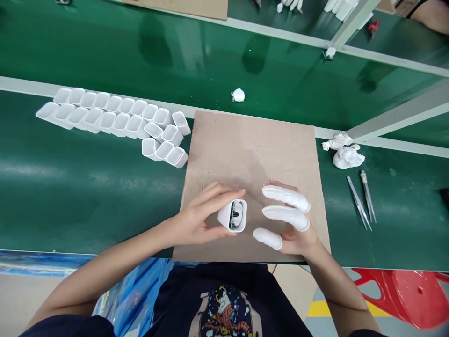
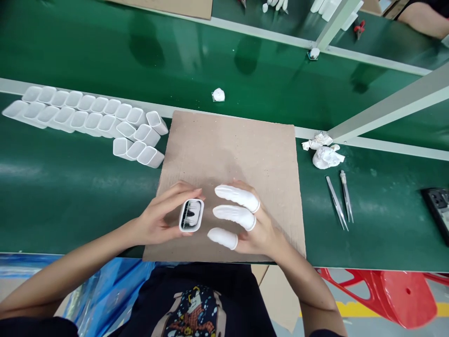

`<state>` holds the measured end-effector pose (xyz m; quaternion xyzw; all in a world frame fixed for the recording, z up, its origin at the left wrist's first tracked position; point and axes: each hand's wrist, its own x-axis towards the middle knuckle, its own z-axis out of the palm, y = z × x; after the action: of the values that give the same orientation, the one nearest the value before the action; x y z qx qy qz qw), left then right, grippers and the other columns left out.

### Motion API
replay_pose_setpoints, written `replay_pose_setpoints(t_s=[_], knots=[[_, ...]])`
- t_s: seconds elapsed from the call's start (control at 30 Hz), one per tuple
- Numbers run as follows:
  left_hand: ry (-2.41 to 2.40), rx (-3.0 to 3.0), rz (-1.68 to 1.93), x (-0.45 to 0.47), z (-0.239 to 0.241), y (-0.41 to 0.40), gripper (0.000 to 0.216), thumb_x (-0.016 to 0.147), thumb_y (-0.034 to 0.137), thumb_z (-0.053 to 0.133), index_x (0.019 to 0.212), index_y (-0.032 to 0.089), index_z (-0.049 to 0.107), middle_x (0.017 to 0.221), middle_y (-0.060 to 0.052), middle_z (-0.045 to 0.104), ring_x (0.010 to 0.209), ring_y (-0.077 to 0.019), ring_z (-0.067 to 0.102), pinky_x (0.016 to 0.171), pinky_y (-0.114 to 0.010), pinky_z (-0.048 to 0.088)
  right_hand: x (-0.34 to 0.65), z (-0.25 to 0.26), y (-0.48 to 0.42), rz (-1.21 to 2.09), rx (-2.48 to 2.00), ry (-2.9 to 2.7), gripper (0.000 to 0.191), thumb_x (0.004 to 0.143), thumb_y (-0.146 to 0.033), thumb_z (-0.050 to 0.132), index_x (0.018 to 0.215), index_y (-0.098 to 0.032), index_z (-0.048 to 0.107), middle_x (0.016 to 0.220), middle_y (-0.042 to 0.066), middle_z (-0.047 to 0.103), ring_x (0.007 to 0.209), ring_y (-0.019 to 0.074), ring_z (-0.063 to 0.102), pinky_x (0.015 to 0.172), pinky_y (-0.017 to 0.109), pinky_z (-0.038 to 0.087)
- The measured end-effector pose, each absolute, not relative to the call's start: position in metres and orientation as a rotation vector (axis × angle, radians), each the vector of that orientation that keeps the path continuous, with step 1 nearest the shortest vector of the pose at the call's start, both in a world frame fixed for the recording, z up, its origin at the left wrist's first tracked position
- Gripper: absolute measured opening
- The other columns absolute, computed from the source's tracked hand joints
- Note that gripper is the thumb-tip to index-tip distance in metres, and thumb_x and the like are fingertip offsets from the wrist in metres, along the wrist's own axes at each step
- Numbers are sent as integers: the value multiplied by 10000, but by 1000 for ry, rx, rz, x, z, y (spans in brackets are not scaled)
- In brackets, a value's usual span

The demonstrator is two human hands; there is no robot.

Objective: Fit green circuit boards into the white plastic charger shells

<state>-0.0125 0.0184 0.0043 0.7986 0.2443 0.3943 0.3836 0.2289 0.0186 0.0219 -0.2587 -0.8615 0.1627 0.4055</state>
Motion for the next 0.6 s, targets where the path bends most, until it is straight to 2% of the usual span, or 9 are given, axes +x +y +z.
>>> replay_pose_setpoints(t_s=[0.1, 0.27, 0.6], knots=[[601, 2029, 1011, -15, 5, 19, 708, 915, 407, 636, 1525, 252, 311, 1167, -132, 588, 1021, -243, 549, 878, -399, 505, 232, 21, 18, 342, -666, -2212, 357, 840, -190, 730, 1152, -216, 559, 1271, 99, 550, 1209, 252, 564, 1065, 508, 499], [543, 2002, 949, -13, 5, 18, 697, 939, 462, 575, 1537, 253, 284, 1137, -123, 568, 1008, -231, 531, 874, -380, 496, 231, 15, 16, 329, -653, -2228, 306, 831, -159, 740, 1092, -200, 585, 1250, 91, 555, 1176, 250, 576, 1060, 513, 502], [595, 2014, 867, -11, 2, 17, 716, 924, 448, 604, 1535, 274, 273, 1115, -114, 586, 989, -237, 536, 860, -388, 500, 228, 18, 18, 319, -665, -2169, 300, 862, -194, 697, 1146, -211, 603, 1180, 100, 622, 1128, 265, 606, 967, 521, 545]])
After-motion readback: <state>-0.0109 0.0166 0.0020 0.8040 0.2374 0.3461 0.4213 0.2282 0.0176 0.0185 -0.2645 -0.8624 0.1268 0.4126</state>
